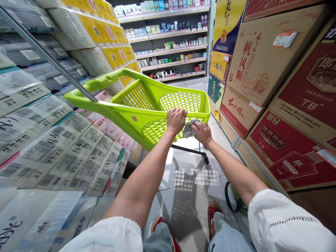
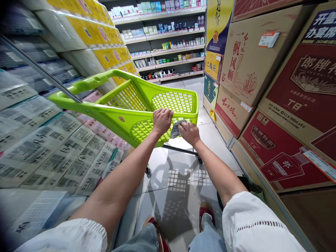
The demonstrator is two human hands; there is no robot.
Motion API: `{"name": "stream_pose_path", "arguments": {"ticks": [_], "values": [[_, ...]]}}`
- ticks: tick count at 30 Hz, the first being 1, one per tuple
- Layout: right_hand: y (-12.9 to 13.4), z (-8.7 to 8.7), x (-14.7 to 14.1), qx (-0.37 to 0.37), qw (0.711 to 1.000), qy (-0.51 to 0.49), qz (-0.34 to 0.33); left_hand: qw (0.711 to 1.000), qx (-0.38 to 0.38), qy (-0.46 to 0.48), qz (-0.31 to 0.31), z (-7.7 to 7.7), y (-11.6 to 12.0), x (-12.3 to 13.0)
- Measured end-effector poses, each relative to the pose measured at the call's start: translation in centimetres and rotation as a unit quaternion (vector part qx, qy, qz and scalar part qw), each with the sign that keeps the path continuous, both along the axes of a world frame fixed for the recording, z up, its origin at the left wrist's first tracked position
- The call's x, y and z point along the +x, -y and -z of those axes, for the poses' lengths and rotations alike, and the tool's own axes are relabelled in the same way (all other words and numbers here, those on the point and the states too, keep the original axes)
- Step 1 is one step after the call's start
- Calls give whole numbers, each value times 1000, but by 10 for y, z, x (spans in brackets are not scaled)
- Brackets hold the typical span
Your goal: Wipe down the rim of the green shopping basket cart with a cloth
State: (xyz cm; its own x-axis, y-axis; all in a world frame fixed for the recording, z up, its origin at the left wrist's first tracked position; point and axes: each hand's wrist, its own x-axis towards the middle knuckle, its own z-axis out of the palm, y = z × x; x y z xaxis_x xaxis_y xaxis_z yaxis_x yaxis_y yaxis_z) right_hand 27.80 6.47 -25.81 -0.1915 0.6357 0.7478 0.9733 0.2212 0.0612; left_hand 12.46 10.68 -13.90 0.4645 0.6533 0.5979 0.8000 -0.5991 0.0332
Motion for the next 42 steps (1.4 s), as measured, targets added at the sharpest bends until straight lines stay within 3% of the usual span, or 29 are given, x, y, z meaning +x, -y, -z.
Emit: {"name": "stream_pose_path", "arguments": {"ticks": [4,7,10,15,18,21,27,33,36,42], "values": [[10,26,-4,-84,996,18,-21,1000,-15,-4,-2,-2,1,-1],[17,27,-4,-131,989,30,-55,1000,-17,-7,-2,-3,3,-2],[18,10,-1,-110,992,21,-55,1000,-18,-10,-4,-4,6,-3],[16,-50,1,-2,998,-64,-1,1000,-23,-15,-2,-5,9,-4],[23,-81,-8,27,994,-101,-13,999,-26,-23,4,-5,11,-6],[27,-100,-23,52,984,-167,19,999,-22,-23,16,-4,11,-9],[20,-110,-39,-13,986,-151,68,999,-23,-23,18,-5,15,-11],[40,-99,7,-15,988,-113,107,999,-30,-1,25,-11,24,-12],[48,-100,16,-12,982,-129,137,999,-29,10,26,-12,27,-9],[42,-113,-32,-31,980,-146,128,999,-23,5,23,-10,29,-8]]}}
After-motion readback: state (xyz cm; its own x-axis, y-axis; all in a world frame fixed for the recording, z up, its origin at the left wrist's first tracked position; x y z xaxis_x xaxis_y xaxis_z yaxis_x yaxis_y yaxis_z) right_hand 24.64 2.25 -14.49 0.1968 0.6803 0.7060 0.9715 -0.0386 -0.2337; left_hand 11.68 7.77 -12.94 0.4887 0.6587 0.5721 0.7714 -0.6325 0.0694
